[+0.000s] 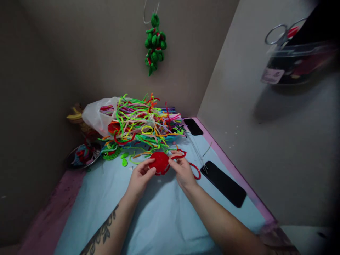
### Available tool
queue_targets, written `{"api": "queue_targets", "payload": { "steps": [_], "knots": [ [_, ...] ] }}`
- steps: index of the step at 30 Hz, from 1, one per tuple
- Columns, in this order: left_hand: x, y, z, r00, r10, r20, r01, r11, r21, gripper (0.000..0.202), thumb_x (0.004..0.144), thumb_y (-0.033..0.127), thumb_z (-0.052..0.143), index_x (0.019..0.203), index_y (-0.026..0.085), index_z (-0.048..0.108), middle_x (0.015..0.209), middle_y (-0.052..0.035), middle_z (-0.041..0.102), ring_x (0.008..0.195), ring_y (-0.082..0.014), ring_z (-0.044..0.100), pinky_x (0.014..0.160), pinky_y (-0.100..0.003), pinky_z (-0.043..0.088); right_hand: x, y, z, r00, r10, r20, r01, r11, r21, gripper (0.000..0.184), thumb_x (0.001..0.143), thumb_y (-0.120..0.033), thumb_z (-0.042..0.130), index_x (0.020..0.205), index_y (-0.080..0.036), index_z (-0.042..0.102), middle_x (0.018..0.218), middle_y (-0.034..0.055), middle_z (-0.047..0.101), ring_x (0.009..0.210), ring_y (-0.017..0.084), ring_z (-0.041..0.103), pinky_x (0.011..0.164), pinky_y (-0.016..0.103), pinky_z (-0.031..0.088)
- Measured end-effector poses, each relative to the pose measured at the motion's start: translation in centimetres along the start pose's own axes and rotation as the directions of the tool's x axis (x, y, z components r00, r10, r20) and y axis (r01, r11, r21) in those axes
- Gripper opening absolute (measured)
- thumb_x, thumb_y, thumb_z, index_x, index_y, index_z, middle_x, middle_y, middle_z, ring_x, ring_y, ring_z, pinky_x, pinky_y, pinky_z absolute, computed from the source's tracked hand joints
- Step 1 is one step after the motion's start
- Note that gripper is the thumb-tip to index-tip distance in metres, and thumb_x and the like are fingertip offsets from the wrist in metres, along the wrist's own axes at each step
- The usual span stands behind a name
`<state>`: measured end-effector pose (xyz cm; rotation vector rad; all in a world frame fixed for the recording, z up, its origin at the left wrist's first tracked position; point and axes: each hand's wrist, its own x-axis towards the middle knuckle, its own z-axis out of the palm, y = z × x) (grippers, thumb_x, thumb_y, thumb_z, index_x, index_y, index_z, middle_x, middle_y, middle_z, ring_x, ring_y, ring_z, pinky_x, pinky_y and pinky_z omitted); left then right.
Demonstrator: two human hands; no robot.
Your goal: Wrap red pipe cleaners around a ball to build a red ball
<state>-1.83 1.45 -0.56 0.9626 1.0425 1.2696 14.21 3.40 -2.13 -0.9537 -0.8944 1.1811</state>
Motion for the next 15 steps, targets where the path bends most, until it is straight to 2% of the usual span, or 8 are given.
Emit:
{"api": "queue_targets", "payload": {
  "steps": [8,12,15],
  "knots": [
    [-0.04,-0.15,-0.13,1.0,0.016,0.007,-0.016,1.0,0.019,0.045,0.062,0.036,0.078,0.1,0.015,0.065,0.091,-0.0085,0.071,0.084,-0.0214,0.066,0.076,-0.032,0.05,0.21,0.14,-0.11,0.994,0.1,0.051,-0.1,0.995,-0.003,0.017,0.065,-0.032,0.071,0.075,-0.021,0.063,0.114,0.0065,0.059,0.114,0.025,0.049,0.098,0.041,0.035],
    [-0.07,-0.07,-0.01,0.999,0.031,0.014,-0.032,0.999,0.035,0.044,0.064,0.037,0.076,0.1,0.015,0.065,0.094,-0.0089,0.071,0.084,-0.0206,0.065,0.074,-0.03,0.05,0.21,0.32,-0.09,0.985,0.144,0.099,-0.15,0.987,0.061,0.012,0.065,-0.028,0.069,0.071,-0.02,0.062,0.112,0.006,0.061,0.112,0.024,0.052,0.098,0.041,0.037],
    [-0.11,0.09,0.16,0.999,0.049,0.0,-0.049,0.997,0.063,0.053,0.069,0.037,0.073,0.116,0.016,0.058,0.095,-0.0086,0.069,0.078,-0.017,0.064,0.068,-0.026,0.049,0.24,0.3,-0.04,0.983,0.142,0.113,-0.155,0.982,0.112,0.012,0.064,-0.027,0.069,0.069,-0.02,0.061,0.11,0.0056,0.062,0.107,0.024,0.054,0.096,0.04,0.039]
  ]
}}
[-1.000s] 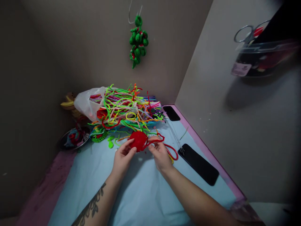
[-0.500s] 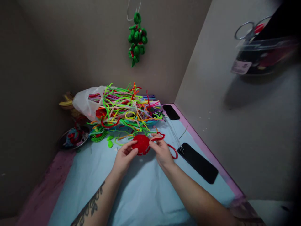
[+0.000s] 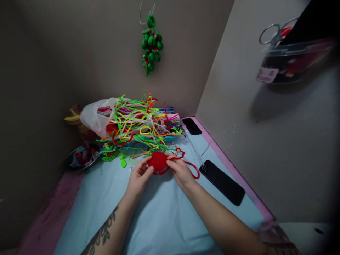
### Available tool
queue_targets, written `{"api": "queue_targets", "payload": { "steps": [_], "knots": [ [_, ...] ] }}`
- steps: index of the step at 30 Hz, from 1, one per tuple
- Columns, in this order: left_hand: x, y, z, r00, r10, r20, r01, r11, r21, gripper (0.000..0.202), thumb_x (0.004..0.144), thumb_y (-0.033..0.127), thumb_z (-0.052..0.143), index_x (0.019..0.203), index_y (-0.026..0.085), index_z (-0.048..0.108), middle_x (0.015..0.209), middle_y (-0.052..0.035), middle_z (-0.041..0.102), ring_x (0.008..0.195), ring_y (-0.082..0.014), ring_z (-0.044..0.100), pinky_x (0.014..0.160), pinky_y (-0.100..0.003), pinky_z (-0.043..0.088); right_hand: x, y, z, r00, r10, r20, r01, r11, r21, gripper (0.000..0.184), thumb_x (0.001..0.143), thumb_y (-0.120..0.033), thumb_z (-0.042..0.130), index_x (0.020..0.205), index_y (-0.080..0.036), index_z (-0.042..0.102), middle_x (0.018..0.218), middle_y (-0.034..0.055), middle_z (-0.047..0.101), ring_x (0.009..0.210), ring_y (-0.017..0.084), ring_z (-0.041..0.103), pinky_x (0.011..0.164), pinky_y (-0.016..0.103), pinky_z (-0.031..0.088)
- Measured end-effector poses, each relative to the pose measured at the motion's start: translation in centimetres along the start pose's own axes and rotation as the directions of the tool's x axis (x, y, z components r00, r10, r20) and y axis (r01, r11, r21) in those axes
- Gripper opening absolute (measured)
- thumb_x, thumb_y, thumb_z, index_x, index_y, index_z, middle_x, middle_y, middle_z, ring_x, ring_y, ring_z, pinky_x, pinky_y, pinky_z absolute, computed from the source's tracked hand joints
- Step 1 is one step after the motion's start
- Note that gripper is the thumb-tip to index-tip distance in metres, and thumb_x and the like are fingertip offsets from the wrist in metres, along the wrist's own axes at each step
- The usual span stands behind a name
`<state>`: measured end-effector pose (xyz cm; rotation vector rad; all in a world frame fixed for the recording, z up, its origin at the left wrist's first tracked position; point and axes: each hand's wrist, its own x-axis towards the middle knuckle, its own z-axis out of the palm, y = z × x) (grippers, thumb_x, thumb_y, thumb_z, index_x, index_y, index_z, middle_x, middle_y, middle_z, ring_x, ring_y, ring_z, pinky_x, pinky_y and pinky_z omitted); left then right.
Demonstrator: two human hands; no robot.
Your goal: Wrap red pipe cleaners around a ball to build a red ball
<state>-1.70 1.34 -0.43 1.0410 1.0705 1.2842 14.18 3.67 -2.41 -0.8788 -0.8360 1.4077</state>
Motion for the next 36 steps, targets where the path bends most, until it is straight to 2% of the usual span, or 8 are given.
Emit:
{"api": "queue_targets", "payload": {
  "steps": [3,6,10,14,23,27,33,36],
  "knots": [
    [0.1,-0.1,0.0,0.991,0.059,-0.123,-0.05,0.996,0.079,0.065,0.072,0.037,0.07,0.13,0.021,0.044,0.099,-0.0068,0.066,0.064,-0.0105,0.059,0.056,-0.021,0.046,0.0,-0.1,0.1,0.999,-0.023,-0.027,0.024,1.0,0.013,0.015,0.065,-0.029,0.07,0.069,-0.02,0.06,0.108,0.0052,0.063,0.103,0.022,0.057,0.093,0.037,0.042],
    [0.0,-0.4,-0.2,0.963,0.169,-0.21,-0.119,0.966,0.23,0.052,0.075,0.036,0.066,0.123,0.021,0.051,0.083,-0.0012,0.064,0.057,-0.0084,0.052,0.052,-0.019,0.041,0.1,-0.2,0.2,0.998,-0.024,-0.058,0.026,0.999,0.032,0.017,0.068,-0.033,0.069,0.073,-0.021,0.058,0.1,0.0045,0.065,0.095,0.021,0.059,0.088,0.036,0.045],
    [-0.7,-0.5,0.2,0.977,0.207,-0.043,-0.174,0.905,0.389,0.04,0.078,0.034,0.063,0.114,0.018,0.062,0.071,-0.0007,0.064,0.056,-0.0104,0.051,0.053,-0.02,0.04,-0.1,-0.2,0.5,0.999,-0.009,-0.051,0.013,0.997,0.081,0.018,0.069,-0.034,0.069,0.076,-0.021,0.058,0.092,0.0037,0.065,0.087,0.02,0.062,0.085,0.037,0.047],
    [-1.5,0.0,0.7,0.964,0.265,0.017,-0.239,0.838,0.49,0.042,0.075,0.03,0.066,0.115,0.022,0.064,0.071,0.0007,0.066,0.049,-0.0087,0.045,0.05,-0.02,0.038,-0.5,-0.2,0.9,0.998,-0.062,-0.027,0.063,0.996,0.056,0.015,0.068,-0.031,0.07,0.072,-0.02,0.06,0.108,0.004,0.062,0.097,0.02,0.059,0.094,0.037,0.042],
    [-1.4,0.3,0.6,0.969,0.235,-0.072,-0.18,0.878,0.444,0.032,0.069,0.032,0.07,0.099,0.021,0.072,0.062,0.0005,0.064,0.052,-0.0114,0.049,0.053,-0.023,0.041,-1.1,0.4,1.3,1.0,-0.006,-0.019,0.006,1.0,-0.017,0.023,0.067,-0.035,0.071,0.078,-0.022,0.056,0.108,0.003,0.06,0.092,0.02,0.058,0.085,0.035,0.045],
    [-1.3,0.3,0.5,0.965,0.238,-0.112,-0.165,0.88,0.445,0.029,0.07,0.032,0.07,0.097,0.02,0.073,0.058,0.0017,0.061,0.051,-0.0112,0.048,0.052,-0.022,0.04,-1.5,0.1,1.0,0.986,-0.159,-0.052,0.148,0.974,-0.172,0.024,0.069,-0.031,0.071,0.089,-0.025,0.059,0.117,0.0041,0.055,0.108,0.023,0.053,0.09,0.037,0.043],
    [-1.0,-0.2,0.2,0.983,0.171,-0.062,-0.132,0.905,0.404,0.031,0.071,0.032,0.068,0.099,0.019,0.073,0.064,-0.0006,0.067,0.055,-0.0123,0.055,0.054,-0.023,0.044,-2.7,-1.8,1.2,0.922,-0.32,0.219,0.386,0.805,-0.45,0.017,0.075,-0.029,0.069,0.092,-0.028,0.071,0.138,0.0027,0.039,0.13,0.025,0.036,0.105,0.038,0.032],
    [-1.0,-0.1,0.2,0.988,0.148,-0.039,-0.121,0.913,0.39,0.03,0.071,0.032,0.068,0.097,0.019,0.073,0.068,-0.0021,0.07,0.058,-0.0135,0.058,0.057,-0.024,0.046,-3.1,-2.2,1.3,0.917,-0.32,0.238,0.398,0.781,-0.482,0.01,0.078,-0.03,0.067,0.086,-0.029,0.073,0.139,0.0023,0.039,0.13,0.025,0.037,0.102,0.038,0.035]
  ]
}}
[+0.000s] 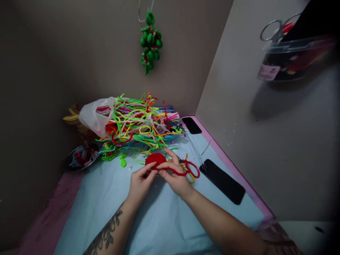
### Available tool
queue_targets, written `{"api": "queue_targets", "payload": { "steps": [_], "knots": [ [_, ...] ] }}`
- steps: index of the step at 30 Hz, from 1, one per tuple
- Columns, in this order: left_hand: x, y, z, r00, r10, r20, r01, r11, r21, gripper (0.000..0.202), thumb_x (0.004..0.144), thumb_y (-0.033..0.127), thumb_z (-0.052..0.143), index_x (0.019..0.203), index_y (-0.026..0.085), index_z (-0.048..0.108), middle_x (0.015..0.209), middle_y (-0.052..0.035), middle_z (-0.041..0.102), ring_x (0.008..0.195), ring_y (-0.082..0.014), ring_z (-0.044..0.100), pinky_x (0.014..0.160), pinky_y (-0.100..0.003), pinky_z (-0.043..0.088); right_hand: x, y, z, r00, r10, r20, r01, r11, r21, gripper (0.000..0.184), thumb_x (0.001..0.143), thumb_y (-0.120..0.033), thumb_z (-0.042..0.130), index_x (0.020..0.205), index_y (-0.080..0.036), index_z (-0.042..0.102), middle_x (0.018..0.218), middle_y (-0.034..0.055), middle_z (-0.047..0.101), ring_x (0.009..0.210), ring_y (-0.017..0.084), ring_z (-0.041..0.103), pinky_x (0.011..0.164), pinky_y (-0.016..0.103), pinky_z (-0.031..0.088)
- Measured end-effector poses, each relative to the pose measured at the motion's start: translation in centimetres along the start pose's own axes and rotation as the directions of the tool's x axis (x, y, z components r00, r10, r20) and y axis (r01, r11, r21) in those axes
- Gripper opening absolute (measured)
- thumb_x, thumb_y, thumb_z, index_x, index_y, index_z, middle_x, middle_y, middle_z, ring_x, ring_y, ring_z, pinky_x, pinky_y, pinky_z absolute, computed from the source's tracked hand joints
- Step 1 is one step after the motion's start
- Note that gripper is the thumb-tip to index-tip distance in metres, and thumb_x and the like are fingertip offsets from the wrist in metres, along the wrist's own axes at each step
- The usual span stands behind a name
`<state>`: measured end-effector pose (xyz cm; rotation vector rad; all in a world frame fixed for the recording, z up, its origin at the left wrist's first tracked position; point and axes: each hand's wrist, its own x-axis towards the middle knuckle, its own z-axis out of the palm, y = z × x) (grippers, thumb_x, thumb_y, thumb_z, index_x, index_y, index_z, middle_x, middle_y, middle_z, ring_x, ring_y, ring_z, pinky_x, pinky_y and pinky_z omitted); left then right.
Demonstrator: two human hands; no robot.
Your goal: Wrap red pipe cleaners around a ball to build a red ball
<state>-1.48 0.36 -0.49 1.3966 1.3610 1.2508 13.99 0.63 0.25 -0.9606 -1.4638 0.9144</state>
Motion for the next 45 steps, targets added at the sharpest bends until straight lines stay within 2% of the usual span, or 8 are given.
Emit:
{"api": "queue_targets", "payload": {
  "steps": [4,8,12,18,25,33,41,45],
  "knots": [
    [-0.1,0.3,0.0,1.0,0.003,0.015,-0.003,1.0,-0.008,0.029,0.071,0.032,0.069,0.096,0.019,0.074,0.073,-0.003,0.072,0.06,-0.0139,0.061,0.06,-0.024,0.048,0.1,0.2,-0.2,1.0,-0.014,-0.012,0.013,0.997,-0.074,0.009,0.08,-0.029,0.065,0.084,-0.029,0.073,0.135,0.0033,0.043,0.128,0.025,0.038,0.102,0.041,0.034],
    [-0.1,0.2,0.0,1.0,0.014,0.008,-0.014,1.0,0.015,0.029,0.072,0.033,0.068,0.096,0.018,0.073,0.072,-0.003,0.072,0.06,-0.0138,0.062,0.059,-0.024,0.048,0.5,0.4,-0.6,0.997,-0.079,0.022,0.081,0.983,-0.167,0.009,0.079,-0.025,0.065,0.079,-0.028,0.073,0.131,0.0029,0.047,0.127,0.025,0.038,0.106,0.042,0.029],
    [-0.1,0.0,0.0,0.999,0.029,-0.026,-0.028,0.999,0.04,0.03,0.072,0.033,0.068,0.096,0.017,0.073,0.07,-0.0028,0.071,0.059,-0.0137,0.061,0.058,-0.023,0.047,0.7,0.4,-0.8,0.995,-0.068,0.066,0.08,0.978,-0.191,0.008,0.078,-0.024,0.065,0.077,-0.026,0.072,0.132,0.0038,0.046,0.125,0.025,0.041,0.105,0.041,0.031],
    [0.0,0.0,0.0,0.998,0.019,-0.057,-0.017,0.999,0.035,0.03,0.07,0.033,0.069,0.095,0.017,0.073,0.068,-0.0022,0.071,0.057,-0.0131,0.061,0.056,-0.023,0.047,0.8,0.0,-0.9,0.999,-0.005,0.051,0.006,1.0,-0.012,0.005,0.078,-0.026,0.066,0.077,-0.024,0.071,0.127,0.0058,0.05,0.114,0.022,0.051,0.096,0.037,0.041],
    [-0.1,0.1,0.1,0.997,-0.024,-0.067,0.022,0.999,-0.036,0.03,0.068,0.032,0.071,0.094,0.017,0.073,0.07,-0.0027,0.071,0.06,-0.0137,0.062,0.057,-0.023,0.048,1.3,1.4,-1.4,0.997,0.052,0.051,-0.059,0.987,0.15,0.004,0.075,-0.027,0.07,0.078,-0.026,0.073,0.124,0.0044,0.053,0.119,0.023,0.048,0.101,0.039,0.036],
    [0.0,0.5,0.2,0.993,-0.064,-0.098,0.054,0.993,-0.102,0.03,0.065,0.031,0.074,0.09,0.017,0.074,0.072,-0.0041,0.073,0.061,-0.0133,0.062,0.06,-0.022,0.05,1.7,2.2,-1.0,0.972,0.209,0.107,-0.234,0.821,0.52,0.007,0.069,-0.029,0.074,0.068,-0.022,0.071,0.113,0.005,0.057,0.111,0.024,0.051,0.095,0.039,0.039],
    [0.1,0.2,0.1,0.991,-0.073,-0.115,0.054,0.986,-0.159,0.031,0.064,0.032,0.074,0.091,0.016,0.073,0.077,-0.0056,0.073,0.065,-0.0158,0.066,0.063,-0.026,0.052,2.0,3.2,-0.8,0.955,0.295,-0.023,-0.252,0.853,0.457,0.011,0.067,-0.028,0.073,0.064,-0.02,0.066,0.104,0.0048,0.059,0.106,0.023,0.051,0.098,0.039,0.033],
    [0.0,0.3,0.2,0.991,-0.072,-0.114,0.053,0.986,-0.158,0.03,0.064,0.032,0.074,0.089,0.016,0.073,0.075,-0.0051,0.073,0.062,-0.0145,0.064,0.06,-0.024,0.052,2.0,3.2,-0.6,0.948,0.317,-0.024,-0.277,0.859,0.43,0.014,0.07,-0.033,0.071,0.07,-0.02,0.066,0.105,0.0048,0.058,0.105,0.023,0.052,0.097,0.037,0.034]
  ]
}}
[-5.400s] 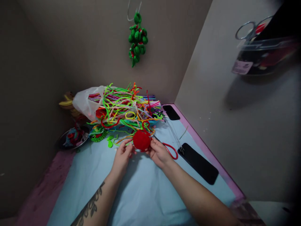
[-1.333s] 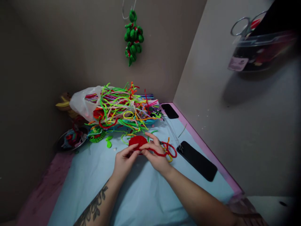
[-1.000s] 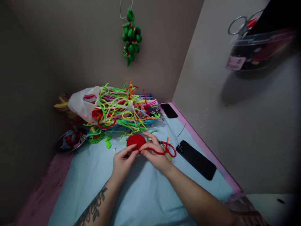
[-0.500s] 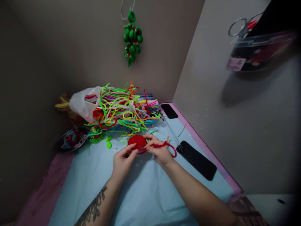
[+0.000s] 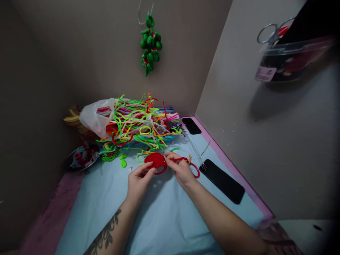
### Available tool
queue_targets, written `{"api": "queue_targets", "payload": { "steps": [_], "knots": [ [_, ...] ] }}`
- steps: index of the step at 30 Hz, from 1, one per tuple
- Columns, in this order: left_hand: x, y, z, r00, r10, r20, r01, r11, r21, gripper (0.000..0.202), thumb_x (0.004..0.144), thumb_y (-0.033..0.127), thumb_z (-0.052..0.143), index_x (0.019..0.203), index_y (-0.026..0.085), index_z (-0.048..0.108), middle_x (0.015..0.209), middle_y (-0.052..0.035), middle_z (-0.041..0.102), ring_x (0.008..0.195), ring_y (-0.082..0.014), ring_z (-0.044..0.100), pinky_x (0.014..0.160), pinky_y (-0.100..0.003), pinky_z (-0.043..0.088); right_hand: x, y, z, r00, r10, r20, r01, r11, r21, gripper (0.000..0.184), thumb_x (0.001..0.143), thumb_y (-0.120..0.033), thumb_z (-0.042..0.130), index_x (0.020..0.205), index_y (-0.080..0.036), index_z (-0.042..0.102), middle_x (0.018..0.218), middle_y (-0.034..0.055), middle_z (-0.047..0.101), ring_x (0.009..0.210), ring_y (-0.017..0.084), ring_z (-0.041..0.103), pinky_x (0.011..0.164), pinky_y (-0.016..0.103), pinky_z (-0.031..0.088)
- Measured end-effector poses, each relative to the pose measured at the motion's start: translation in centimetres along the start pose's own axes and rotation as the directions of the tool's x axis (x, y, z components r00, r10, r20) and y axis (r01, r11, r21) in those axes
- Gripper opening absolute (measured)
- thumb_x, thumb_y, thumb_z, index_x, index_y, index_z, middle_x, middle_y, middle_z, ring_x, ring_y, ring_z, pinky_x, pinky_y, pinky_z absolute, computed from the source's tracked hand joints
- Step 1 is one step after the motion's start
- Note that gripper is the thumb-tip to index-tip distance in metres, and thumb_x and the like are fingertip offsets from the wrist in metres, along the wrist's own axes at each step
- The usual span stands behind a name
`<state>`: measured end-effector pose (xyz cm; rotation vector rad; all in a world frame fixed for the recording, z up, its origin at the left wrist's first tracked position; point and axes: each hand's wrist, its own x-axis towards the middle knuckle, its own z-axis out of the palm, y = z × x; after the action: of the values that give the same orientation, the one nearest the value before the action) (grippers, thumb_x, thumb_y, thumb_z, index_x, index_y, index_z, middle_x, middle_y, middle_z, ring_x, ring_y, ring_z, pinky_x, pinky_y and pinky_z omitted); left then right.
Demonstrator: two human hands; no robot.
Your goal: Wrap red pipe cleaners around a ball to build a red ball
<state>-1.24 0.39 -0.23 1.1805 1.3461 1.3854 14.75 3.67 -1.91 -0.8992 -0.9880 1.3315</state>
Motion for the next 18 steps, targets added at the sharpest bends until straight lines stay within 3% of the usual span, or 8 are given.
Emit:
{"api": "queue_targets", "payload": {
  "steps": [5,9,14,18],
  "knots": [
    [-0.16,-0.23,0.1,1.0,0.006,0.017,-0.006,1.0,0.021,0.029,0.066,0.032,0.073,0.09,0.016,0.073,0.073,-0.0039,0.072,0.061,-0.013,0.062,0.059,-0.023,0.05,-0.37,-0.34,0.47,0.997,0.026,0.066,-0.023,0.999,-0.037,0.021,0.074,-0.041,0.067,0.073,-0.02,0.065,0.106,0.0053,0.06,0.103,0.022,0.054,0.095,0.037,0.036],
    [-0.17,-0.31,0.25,0.999,-0.006,0.045,0.006,1.0,-0.004,0.03,0.066,0.034,0.073,0.09,0.015,0.072,0.074,-0.0042,0.071,0.059,-0.0121,0.06,0.055,-0.021,0.048,-0.54,-0.34,0.76,0.998,0.026,0.051,-0.023,0.998,-0.051,0.022,0.071,-0.04,0.069,0.067,-0.019,0.063,0.104,0.0051,0.062,0.104,0.022,0.053,0.095,0.036,0.037],
    [-0.08,0.07,0.36,0.973,-0.104,0.208,0.129,0.986,-0.108,0.05,0.067,0.036,0.073,0.111,0.014,0.064,0.086,-0.0079,0.071,0.054,-0.0108,0.057,0.044,-0.02,0.045,-0.62,-0.14,0.67,0.998,0.056,0.035,-0.055,0.998,-0.011,0.02,0.072,-0.039,0.069,0.071,-0.019,0.064,0.114,0.0056,0.057,0.098,0.02,0.057,0.089,0.034,0.043],
    [0.08,0.11,0.28,0.946,-0.16,0.283,0.194,0.976,-0.098,0.056,0.067,0.035,0.074,0.117,0.013,0.062,0.072,-0.0042,0.068,0.04,-0.0065,0.048,0.039,-0.02,0.041,-0.77,-0.06,0.46,0.998,0.013,0.064,-0.004,0.989,-0.148,0.019,0.075,-0.038,0.066,0.075,-0.019,0.064,0.122,0.006,0.053,0.1,0.019,0.056,0.088,0.032,0.044]
  ]
}}
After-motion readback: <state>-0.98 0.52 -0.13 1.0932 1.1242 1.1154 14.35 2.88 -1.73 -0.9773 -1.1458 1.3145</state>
